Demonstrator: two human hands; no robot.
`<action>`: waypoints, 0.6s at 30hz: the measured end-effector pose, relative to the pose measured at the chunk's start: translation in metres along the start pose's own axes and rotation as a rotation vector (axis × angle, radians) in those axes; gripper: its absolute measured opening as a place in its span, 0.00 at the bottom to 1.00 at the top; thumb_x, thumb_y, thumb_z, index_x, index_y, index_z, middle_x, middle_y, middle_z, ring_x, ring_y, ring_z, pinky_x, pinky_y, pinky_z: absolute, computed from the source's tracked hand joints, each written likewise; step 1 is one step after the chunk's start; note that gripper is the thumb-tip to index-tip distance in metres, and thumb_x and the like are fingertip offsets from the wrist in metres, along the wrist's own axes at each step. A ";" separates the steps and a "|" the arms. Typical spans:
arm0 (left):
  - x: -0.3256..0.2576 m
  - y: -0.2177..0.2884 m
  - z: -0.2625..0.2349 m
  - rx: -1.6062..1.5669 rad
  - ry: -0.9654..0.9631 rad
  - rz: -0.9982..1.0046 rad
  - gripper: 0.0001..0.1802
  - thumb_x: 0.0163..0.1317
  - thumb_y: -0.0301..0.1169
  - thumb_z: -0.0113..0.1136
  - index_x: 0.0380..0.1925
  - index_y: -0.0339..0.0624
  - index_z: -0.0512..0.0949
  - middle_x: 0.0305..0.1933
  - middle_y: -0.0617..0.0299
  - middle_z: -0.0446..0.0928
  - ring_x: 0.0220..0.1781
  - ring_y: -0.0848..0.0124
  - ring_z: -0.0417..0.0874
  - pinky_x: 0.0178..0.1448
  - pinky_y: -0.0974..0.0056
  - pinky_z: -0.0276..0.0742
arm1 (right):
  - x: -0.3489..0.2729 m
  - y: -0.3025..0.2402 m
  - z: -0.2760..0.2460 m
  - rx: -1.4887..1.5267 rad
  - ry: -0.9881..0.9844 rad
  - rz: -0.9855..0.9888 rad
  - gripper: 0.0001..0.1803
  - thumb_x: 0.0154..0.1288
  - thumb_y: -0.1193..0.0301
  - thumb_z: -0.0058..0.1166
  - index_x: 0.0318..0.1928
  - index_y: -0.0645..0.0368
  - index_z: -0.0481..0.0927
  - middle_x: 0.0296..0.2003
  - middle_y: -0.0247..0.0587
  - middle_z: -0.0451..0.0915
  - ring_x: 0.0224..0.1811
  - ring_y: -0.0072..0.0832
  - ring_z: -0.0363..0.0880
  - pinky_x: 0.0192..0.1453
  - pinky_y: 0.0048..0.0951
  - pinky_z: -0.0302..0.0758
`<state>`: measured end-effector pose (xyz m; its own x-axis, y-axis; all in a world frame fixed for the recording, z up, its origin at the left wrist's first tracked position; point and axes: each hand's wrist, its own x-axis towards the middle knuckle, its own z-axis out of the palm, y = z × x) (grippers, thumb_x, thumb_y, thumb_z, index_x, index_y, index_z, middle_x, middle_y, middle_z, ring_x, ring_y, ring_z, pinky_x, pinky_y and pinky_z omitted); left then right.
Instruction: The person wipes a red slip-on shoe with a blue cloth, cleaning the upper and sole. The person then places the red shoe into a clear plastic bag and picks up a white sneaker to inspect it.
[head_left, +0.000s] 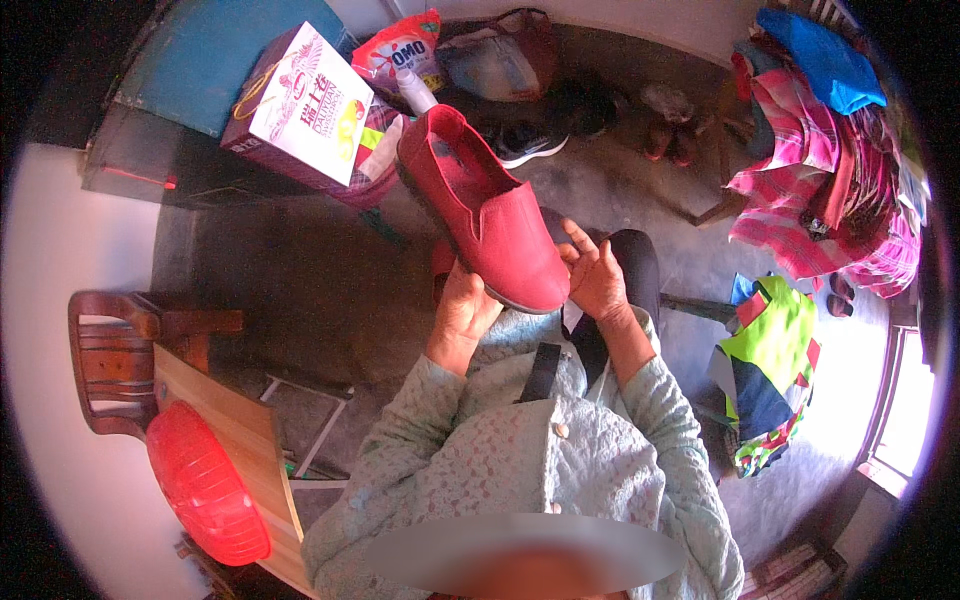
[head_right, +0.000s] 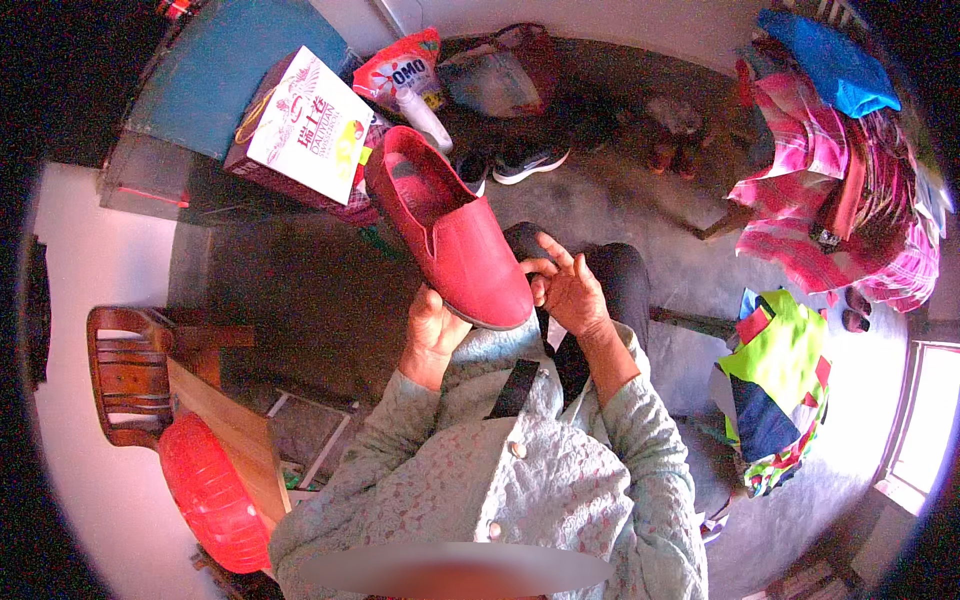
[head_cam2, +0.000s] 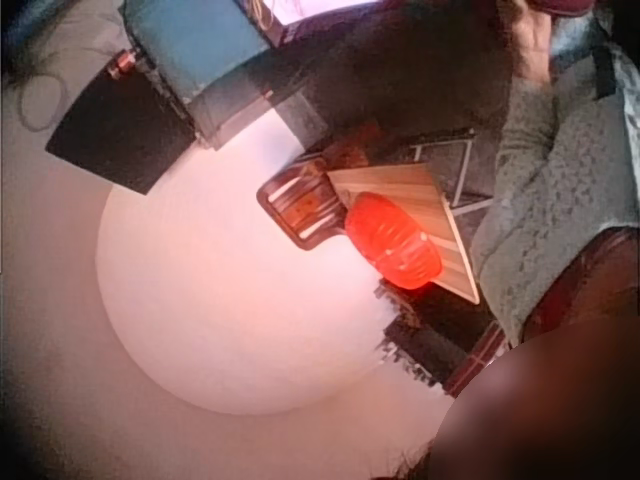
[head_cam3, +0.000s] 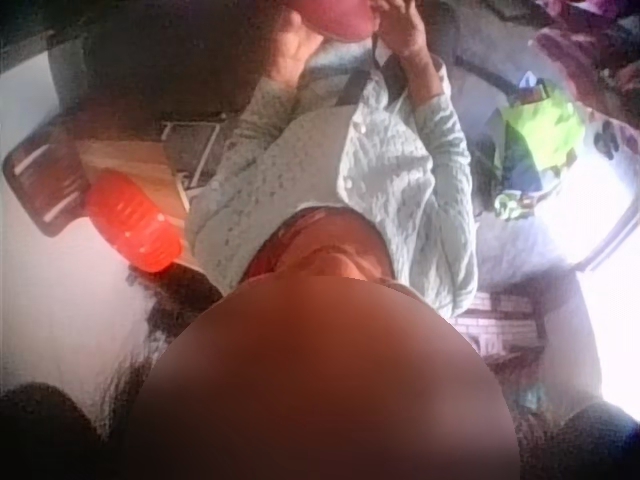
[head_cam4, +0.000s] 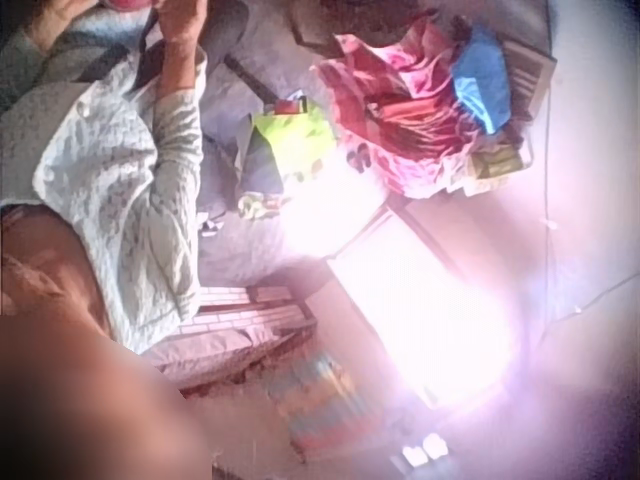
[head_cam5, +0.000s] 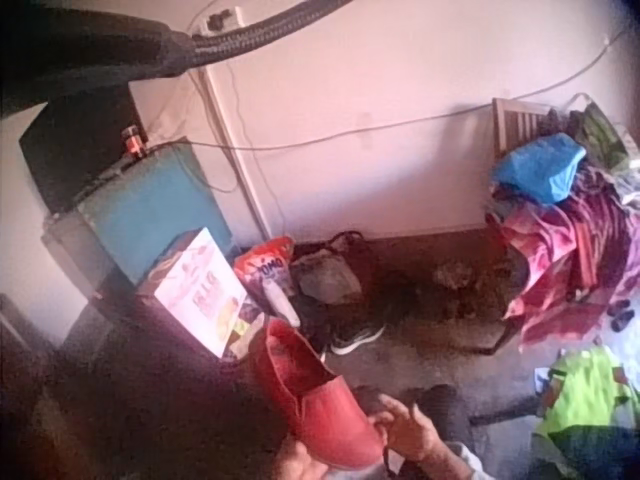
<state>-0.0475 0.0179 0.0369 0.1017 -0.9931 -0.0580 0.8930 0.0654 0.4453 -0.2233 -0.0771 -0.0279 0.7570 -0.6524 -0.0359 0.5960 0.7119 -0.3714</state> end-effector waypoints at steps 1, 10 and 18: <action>0.000 -0.001 -0.002 -0.019 0.008 -0.019 0.48 0.41 0.41 0.75 0.62 0.46 0.60 0.63 0.58 0.65 0.64 0.59 0.65 0.67 0.48 0.59 | -0.001 0.000 0.000 0.006 -0.006 0.004 0.36 0.62 0.42 0.43 0.65 0.47 0.61 0.49 0.52 0.75 0.34 0.29 0.76 0.42 0.27 0.73; 0.016 -0.008 0.011 -0.061 -0.226 -0.156 0.49 0.53 0.65 0.50 0.59 0.31 0.61 0.59 0.41 0.67 0.58 0.48 0.71 0.62 0.43 0.65 | 0.001 -0.002 0.002 0.082 0.033 0.035 0.34 0.65 0.43 0.39 0.65 0.48 0.61 0.48 0.48 0.76 0.34 0.32 0.77 0.41 0.32 0.74; 0.025 -0.029 -0.025 -0.153 0.000 -0.318 0.51 0.55 0.68 0.38 0.58 0.28 0.62 0.53 0.37 0.71 0.50 0.45 0.76 0.56 0.44 0.71 | -0.002 -0.005 -0.003 0.184 -0.068 0.064 0.35 0.65 0.44 0.39 0.66 0.51 0.58 0.49 0.45 0.75 0.34 0.34 0.77 0.38 0.35 0.73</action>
<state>-0.0603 -0.0062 0.0005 -0.1923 -0.9660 -0.1726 0.9354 -0.2336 0.2653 -0.2288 -0.0797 -0.0283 0.8077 -0.5895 0.0105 0.5799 0.7912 -0.1943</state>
